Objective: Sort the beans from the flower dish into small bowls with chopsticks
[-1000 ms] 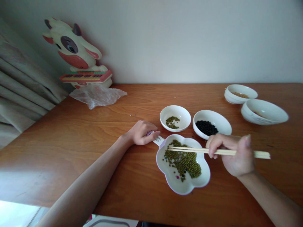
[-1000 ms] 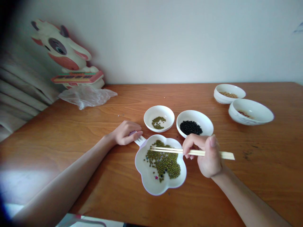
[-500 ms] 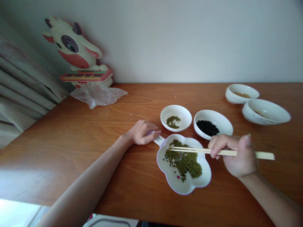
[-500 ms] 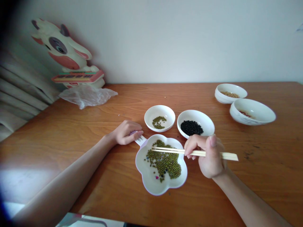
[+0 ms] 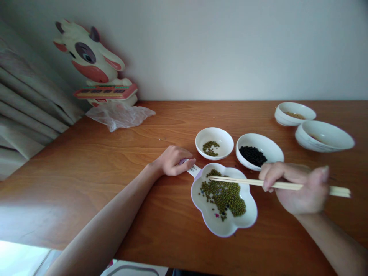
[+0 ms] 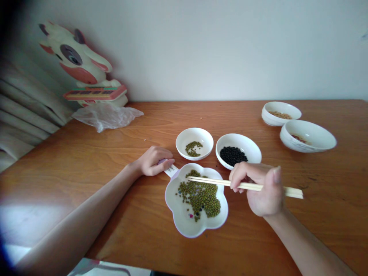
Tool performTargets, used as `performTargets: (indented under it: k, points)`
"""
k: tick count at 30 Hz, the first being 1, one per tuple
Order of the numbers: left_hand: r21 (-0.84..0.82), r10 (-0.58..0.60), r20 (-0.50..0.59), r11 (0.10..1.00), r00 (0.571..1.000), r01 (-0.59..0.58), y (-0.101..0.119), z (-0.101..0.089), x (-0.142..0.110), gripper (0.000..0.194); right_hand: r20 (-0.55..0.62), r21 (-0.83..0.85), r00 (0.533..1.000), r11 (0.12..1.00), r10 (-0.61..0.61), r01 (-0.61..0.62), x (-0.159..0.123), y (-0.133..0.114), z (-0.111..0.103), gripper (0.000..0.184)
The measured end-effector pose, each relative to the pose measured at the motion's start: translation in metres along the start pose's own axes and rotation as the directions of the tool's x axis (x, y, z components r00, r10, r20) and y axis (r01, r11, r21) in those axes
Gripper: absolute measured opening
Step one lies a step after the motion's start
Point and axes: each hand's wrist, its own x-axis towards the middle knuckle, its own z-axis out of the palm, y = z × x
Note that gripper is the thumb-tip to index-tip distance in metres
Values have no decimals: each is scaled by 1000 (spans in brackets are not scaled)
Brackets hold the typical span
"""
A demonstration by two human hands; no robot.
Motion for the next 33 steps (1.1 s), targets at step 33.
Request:
performTargets:
  k: [33]
  points:
    - [17,-16,8,1000,1000,16,0,-1,-1,42,-45,52,995,995,92,-90,-1,4,7,80]
